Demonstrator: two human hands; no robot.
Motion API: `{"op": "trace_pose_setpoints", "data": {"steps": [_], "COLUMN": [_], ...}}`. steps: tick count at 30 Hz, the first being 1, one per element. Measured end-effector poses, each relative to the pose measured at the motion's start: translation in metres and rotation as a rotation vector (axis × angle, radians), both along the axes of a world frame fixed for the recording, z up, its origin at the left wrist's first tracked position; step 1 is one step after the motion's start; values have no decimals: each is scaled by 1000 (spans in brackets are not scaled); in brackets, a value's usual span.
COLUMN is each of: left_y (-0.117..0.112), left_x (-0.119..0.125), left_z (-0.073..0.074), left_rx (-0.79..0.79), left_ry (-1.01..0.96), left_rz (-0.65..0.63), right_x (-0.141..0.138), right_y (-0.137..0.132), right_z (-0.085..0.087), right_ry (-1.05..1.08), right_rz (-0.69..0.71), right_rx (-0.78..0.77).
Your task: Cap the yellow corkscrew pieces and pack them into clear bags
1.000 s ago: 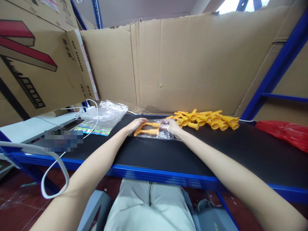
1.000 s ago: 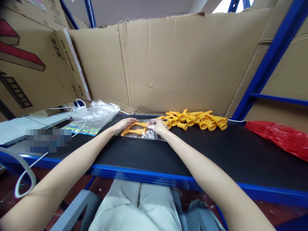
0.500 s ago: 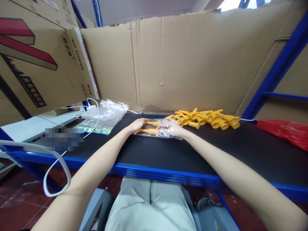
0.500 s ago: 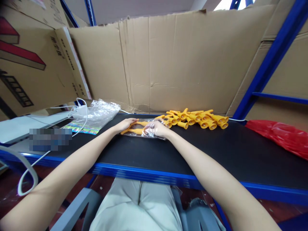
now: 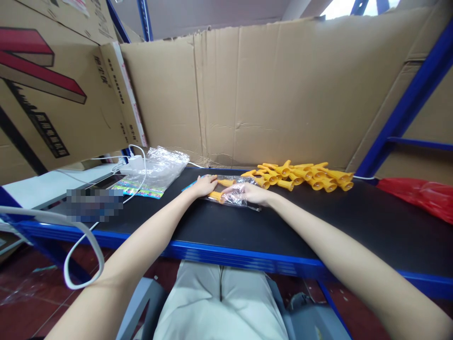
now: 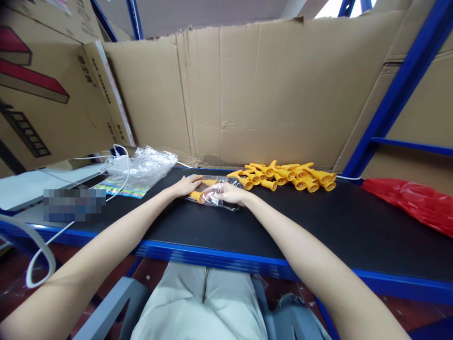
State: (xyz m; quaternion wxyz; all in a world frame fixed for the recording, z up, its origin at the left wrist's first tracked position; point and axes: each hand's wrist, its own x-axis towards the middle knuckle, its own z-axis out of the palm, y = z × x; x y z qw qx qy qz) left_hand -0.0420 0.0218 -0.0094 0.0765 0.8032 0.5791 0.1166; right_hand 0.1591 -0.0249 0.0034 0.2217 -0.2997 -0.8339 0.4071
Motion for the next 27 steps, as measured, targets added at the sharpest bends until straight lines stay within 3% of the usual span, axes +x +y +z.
{"op": "trace_pose_setpoints", "data": {"steps": [2,5,8,10,14,20,23,27], "left_y": [5,13,21,25,30,35,36,36], "left_x": [-2,-8,-17,-24,-38,-45,-46,-46], "left_z": [-4,-10,-12,-13,-14,-17,-17,-16], "left_rx": [-9,-15,-17,-13,-1,8,9,25], "left_ry": [32,63,82,95,103,115,102,112], "left_rz": [-15,-5,51,96,179,205,215,212], "right_x": [2,15,38,53,63,49,49,54], "right_y": [3,15,28,33,33,31,34,39], "right_z": [4,8,12,13,10,-1,-2,3], "right_ry": [-31,-43,-117,-283,-622,-791,-656,-220], "right_rz": [-78,-362,-686,-814,-791,-732,-767,-928], "right_rx": [37,122,331,475,498,538,579,538]}}
